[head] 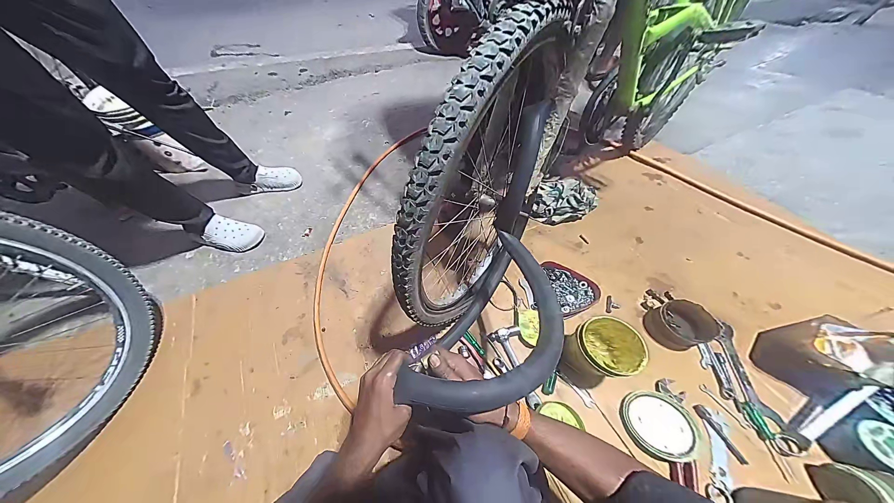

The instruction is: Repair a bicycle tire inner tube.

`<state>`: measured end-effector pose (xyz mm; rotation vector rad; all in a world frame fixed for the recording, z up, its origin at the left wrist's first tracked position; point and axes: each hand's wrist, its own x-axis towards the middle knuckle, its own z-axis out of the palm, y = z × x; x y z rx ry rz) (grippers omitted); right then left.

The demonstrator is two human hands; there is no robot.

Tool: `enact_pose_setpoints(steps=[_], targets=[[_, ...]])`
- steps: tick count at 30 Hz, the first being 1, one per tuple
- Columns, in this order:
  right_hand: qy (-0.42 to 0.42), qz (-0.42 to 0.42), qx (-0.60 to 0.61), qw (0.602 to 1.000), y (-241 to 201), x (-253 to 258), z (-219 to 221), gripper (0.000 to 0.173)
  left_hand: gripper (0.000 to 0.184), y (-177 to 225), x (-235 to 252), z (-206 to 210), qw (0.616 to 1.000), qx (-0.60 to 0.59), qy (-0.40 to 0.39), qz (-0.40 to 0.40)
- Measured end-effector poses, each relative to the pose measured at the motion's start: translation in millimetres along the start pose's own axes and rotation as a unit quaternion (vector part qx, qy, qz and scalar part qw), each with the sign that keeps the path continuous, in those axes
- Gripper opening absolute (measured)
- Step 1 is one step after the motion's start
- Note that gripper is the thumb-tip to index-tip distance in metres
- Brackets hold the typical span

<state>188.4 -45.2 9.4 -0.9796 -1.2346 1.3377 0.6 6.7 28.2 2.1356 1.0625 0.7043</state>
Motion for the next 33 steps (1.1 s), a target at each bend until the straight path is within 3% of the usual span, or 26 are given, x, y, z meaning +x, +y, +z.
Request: enact_pose_setpoints(steps=[4, 8, 11, 19, 24, 28, 30, 33], targets=[[-0.011, 0.002, 0.037, 0.999, 3, -2, -1, 0.035, 0.04, -4, 1, -1, 1.0, -0.015, -0.018, 0.004], [0.009, 0.023, 0.082, 0.996, 8, -2, 3, 0.032, 0.043, 0, -9, 15, 0.997, -0.047, 0.022, -0.051], [0.016, 0.031, 0.08, 0.996, 7, -1, 5, 0.033, 0.044, -1, -9, 14, 0.998, -0.049, 0.03, -0.041], [0.0, 0.028, -0.058, 0.998, 7, 3, -2, 0.039, 0.044, -4, -8, 12, 0.998, -0.041, 0.022, -0.041], [0.034, -0.022, -0.118, 0.992, 20, -6, 1, 0.035, 0.039, -10, -13, 19, 0.994, -0.089, 0.055, -0.023], [0.007, 0.027, -0.095, 0.995, 13, 1, -4, 0.042, 0.02, 2, -13, 31, 0.972, -0.166, 0.108, -0.123], [0.007, 0.023, -0.11, 0.994, 12, 2, -3, 0.041, 0.021, -5, -16, 31, 0.974, -0.169, 0.106, -0.104], [0.033, 0.032, -0.142, 0.989, 2, -6, 3, 0.033, 0.046, -13, -19, 19, 0.988, -0.123, 0.094, -0.006]])
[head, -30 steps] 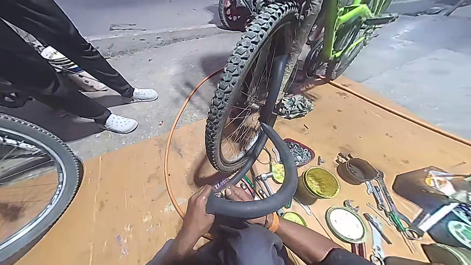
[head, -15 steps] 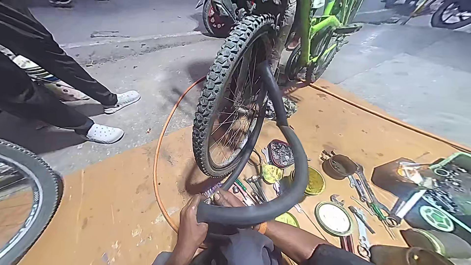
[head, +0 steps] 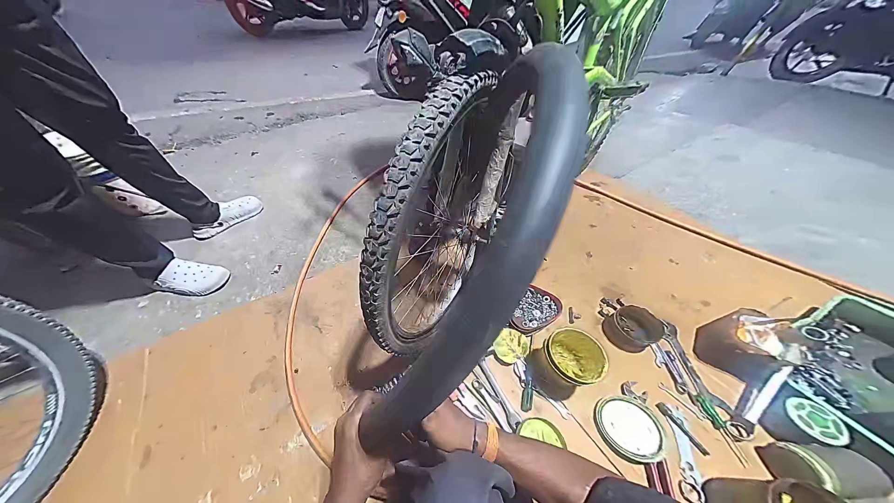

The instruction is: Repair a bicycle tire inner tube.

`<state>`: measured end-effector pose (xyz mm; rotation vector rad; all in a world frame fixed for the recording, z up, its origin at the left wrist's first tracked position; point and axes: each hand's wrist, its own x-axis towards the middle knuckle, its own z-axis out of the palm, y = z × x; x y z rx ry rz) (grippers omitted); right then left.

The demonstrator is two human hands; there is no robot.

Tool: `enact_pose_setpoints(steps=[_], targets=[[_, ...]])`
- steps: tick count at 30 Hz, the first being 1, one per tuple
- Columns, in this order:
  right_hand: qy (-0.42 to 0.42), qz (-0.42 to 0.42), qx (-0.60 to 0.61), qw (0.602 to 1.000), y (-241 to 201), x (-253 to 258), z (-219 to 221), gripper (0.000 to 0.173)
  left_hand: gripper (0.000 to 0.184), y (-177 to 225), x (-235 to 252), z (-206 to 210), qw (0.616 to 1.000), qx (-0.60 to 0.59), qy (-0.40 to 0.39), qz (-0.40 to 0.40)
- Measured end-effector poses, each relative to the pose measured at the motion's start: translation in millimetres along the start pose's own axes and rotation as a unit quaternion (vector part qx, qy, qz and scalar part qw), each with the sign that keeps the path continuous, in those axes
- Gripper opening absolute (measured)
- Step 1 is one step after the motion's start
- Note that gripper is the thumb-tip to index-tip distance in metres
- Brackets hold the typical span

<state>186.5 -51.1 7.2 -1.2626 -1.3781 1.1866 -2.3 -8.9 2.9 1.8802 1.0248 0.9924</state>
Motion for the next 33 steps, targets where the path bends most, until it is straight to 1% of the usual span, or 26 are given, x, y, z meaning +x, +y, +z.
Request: enact_pose_setpoints(steps=[1, 2, 3, 4, 5, 6, 11, 15, 16, 18, 19, 20, 21, 23, 28, 33], targets=[[-0.001, -0.001, 0.002, 1.0, 2, 0, 1, 0.033, 0.049, 0, 0, -1, 1.0, 0.009, -0.002, 0.005], [-0.011, -0.003, 0.01, 1.0, 5, 2, 0, 0.034, 0.046, -3, -2, 0, 1.0, 0.005, 0.004, -0.012], [-0.027, 0.002, 0.027, 0.999, 10, 7, 0, 0.036, 0.041, -6, -4, 3, 0.998, -0.011, 0.015, -0.053], [-0.041, 0.011, 0.046, 0.998, 14, 10, 1, 0.039, 0.03, -7, -4, 8, 0.995, -0.016, 0.028, -0.094], [-0.049, 0.02, 0.065, 0.996, 17, 11, 1, 0.042, 0.026, -5, -3, 10, 0.992, -0.013, 0.032, -0.125], [-0.054, 0.027, 0.085, 0.995, 19, 12, 1, 0.043, 0.024, -4, -3, 13, 0.99, -0.015, 0.034, -0.137], [-0.074, 0.045, 0.193, 0.977, 26, 9, 5, 0.044, 0.024, -6, -7, 16, 0.988, -0.085, 0.037, -0.126], [-0.061, 0.049, 0.192, 0.978, 24, 8, 1, 0.042, 0.022, -5, -3, 21, 0.991, -0.056, 0.026, -0.122], [-0.058, 0.048, 0.187, 0.979, 24, 8, 2, 0.042, 0.02, 1, -1, 20, 0.989, -0.064, 0.022, -0.131], [-0.054, 0.045, 0.173, 0.982, 22, 8, 2, 0.04, 0.016, 33, 9, 13, 0.98, -0.076, -0.001, -0.183], [-0.051, 0.038, 0.163, 0.985, 21, 8, 2, 0.039, 0.017, 42, 12, 10, 0.977, -0.077, -0.011, -0.201], [-0.049, 0.031, 0.153, 0.987, 21, 8, 2, 0.04, 0.018, 35, 10, 10, 0.98, -0.081, -0.005, -0.18], [-0.047, 0.029, 0.144, 0.988, 22, 7, 4, 0.04, 0.02, 17, 3, 10, 0.986, -0.08, 0.007, -0.147], [-0.053, 0.023, 0.13, 0.99, 21, 7, 6, 0.04, 0.021, -3, -4, 9, 0.99, -0.067, 0.016, -0.119], [-0.058, 0.008, 0.111, 0.992, 23, 9, 5, 0.041, 0.024, -7, -2, 3, 0.992, -0.054, -0.007, -0.115], [-0.058, 0.018, 0.118, 0.991, 26, 9, 5, 0.042, 0.022, -13, -2, 8, 0.992, -0.065, -0.003, -0.113]])
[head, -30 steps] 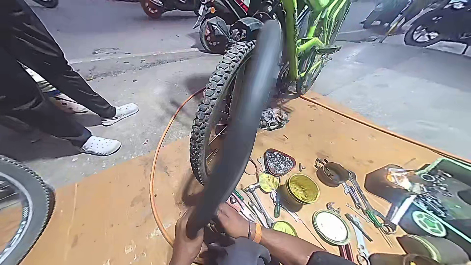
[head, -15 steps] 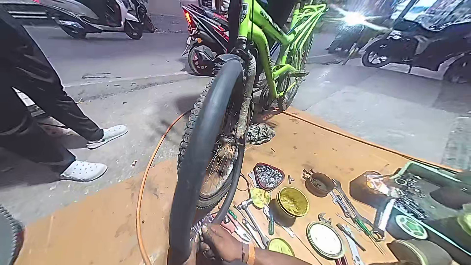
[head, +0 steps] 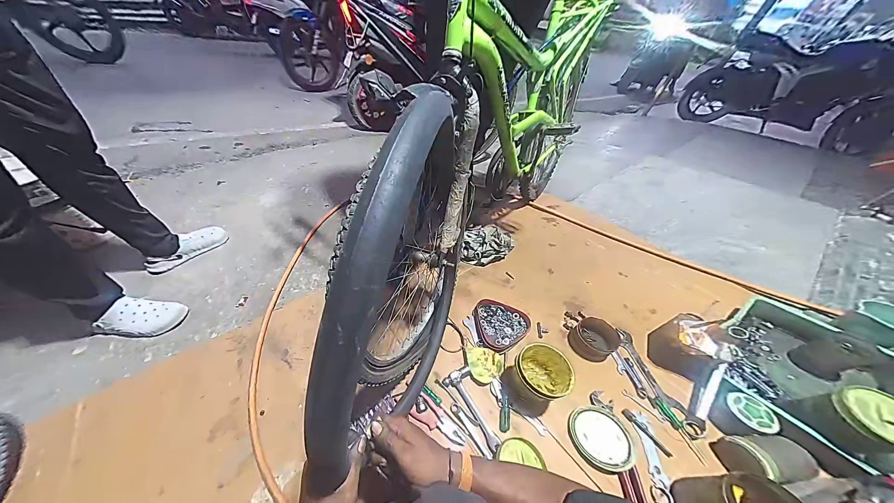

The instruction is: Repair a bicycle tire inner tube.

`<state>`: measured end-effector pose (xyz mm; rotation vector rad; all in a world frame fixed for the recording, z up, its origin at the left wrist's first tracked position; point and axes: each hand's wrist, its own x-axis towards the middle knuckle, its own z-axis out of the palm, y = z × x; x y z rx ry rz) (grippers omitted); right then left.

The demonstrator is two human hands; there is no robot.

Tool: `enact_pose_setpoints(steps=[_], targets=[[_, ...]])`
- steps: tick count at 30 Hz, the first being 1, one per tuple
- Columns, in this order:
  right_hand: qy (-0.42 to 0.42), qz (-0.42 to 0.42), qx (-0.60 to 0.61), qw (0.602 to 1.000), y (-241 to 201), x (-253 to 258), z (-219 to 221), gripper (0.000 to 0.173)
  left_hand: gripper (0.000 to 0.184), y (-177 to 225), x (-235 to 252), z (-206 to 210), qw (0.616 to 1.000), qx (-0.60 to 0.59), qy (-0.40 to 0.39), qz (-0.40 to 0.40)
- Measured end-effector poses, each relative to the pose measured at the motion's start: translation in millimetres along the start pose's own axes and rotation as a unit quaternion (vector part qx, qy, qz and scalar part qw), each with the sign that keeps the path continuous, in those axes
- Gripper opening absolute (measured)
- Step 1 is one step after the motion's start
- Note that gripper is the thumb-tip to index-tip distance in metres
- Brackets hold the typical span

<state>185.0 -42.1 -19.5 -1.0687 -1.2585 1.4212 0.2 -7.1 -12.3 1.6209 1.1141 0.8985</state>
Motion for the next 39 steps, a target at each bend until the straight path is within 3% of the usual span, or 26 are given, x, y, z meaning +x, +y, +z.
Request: enact_pose_setpoints(steps=[9, 34, 39], targets=[[0.01, 0.011, 0.001, 1.0, -6, -3, -3, 0.042, 0.019, 3, 4, 7, 0.999, -0.021, -0.002, 0.029], [-0.011, 0.013, 0.077, 0.997, 1, -4, -1, 0.042, 0.02, 0, 0, 8, 1.0, -0.007, 0.006, 0.0], [0.08, -0.018, 0.052, 0.995, -6, -13, -1, 0.041, 0.03, 4, 1, 6, 0.999, -0.004, -0.018, -0.039]])
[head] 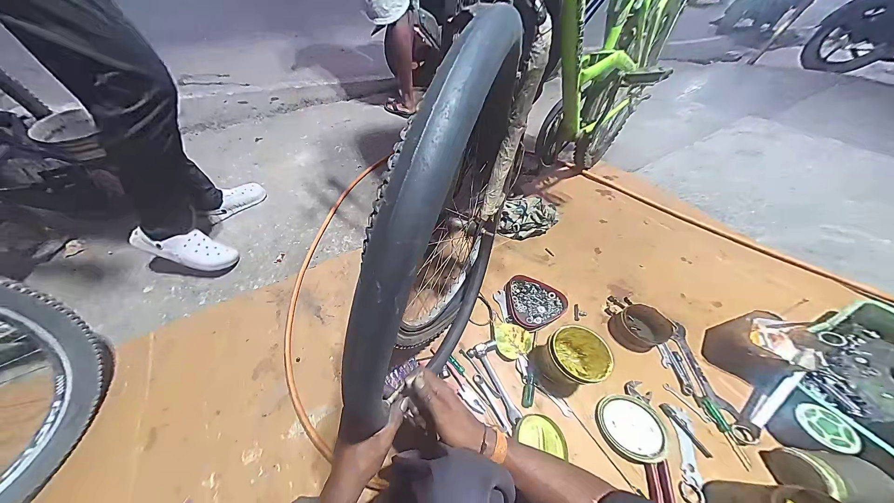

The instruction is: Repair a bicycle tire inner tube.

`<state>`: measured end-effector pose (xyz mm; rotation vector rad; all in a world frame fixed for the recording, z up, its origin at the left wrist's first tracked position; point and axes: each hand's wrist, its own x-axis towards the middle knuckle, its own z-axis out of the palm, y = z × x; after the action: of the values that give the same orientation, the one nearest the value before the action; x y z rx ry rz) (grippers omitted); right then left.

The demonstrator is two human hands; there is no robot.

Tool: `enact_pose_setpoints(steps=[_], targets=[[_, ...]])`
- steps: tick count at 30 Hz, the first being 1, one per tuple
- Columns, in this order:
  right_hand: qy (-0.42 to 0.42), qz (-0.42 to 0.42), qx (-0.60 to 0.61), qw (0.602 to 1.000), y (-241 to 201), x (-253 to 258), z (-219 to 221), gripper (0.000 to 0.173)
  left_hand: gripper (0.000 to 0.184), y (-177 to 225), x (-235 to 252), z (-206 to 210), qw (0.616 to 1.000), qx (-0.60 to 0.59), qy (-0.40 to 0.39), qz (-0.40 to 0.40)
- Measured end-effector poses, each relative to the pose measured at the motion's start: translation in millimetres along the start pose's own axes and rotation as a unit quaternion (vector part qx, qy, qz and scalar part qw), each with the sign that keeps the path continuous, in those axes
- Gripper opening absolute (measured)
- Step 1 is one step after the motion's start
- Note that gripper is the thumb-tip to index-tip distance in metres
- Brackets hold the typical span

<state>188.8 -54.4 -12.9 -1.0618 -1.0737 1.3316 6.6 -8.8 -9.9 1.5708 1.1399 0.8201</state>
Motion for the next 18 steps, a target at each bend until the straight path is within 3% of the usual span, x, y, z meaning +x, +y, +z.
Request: enact_pose_setpoints(steps=[4, 8, 11, 15, 18], targets=[[0.178, 0.056, 0.047, 0.981, -4, -2, -9, 0.044, 0.041, -19, -5, 1, 0.997, -0.039, 0.068, -0.01], [0.253, 0.107, 0.114, 0.955, 2, -9, -20, 0.041, 0.044, -31, -9, -10, 0.985, -0.048, 0.156, -0.056], [0.26, 0.103, 0.131, 0.951, 2, -8, -31, 0.033, 0.046, -31, -6, -14, 0.987, -0.058, 0.129, -0.081], [0.221, 0.094, 0.101, 0.966, -5, -2, -28, 0.035, 0.046, -25, -5, -19, 0.988, 0.058, 0.081, -0.117], [0.158, 0.061, 0.067, 0.983, -4, 1, -15, 0.036, 0.037, -12, -6, -18, 0.993, 0.061, 0.059, -0.078]])
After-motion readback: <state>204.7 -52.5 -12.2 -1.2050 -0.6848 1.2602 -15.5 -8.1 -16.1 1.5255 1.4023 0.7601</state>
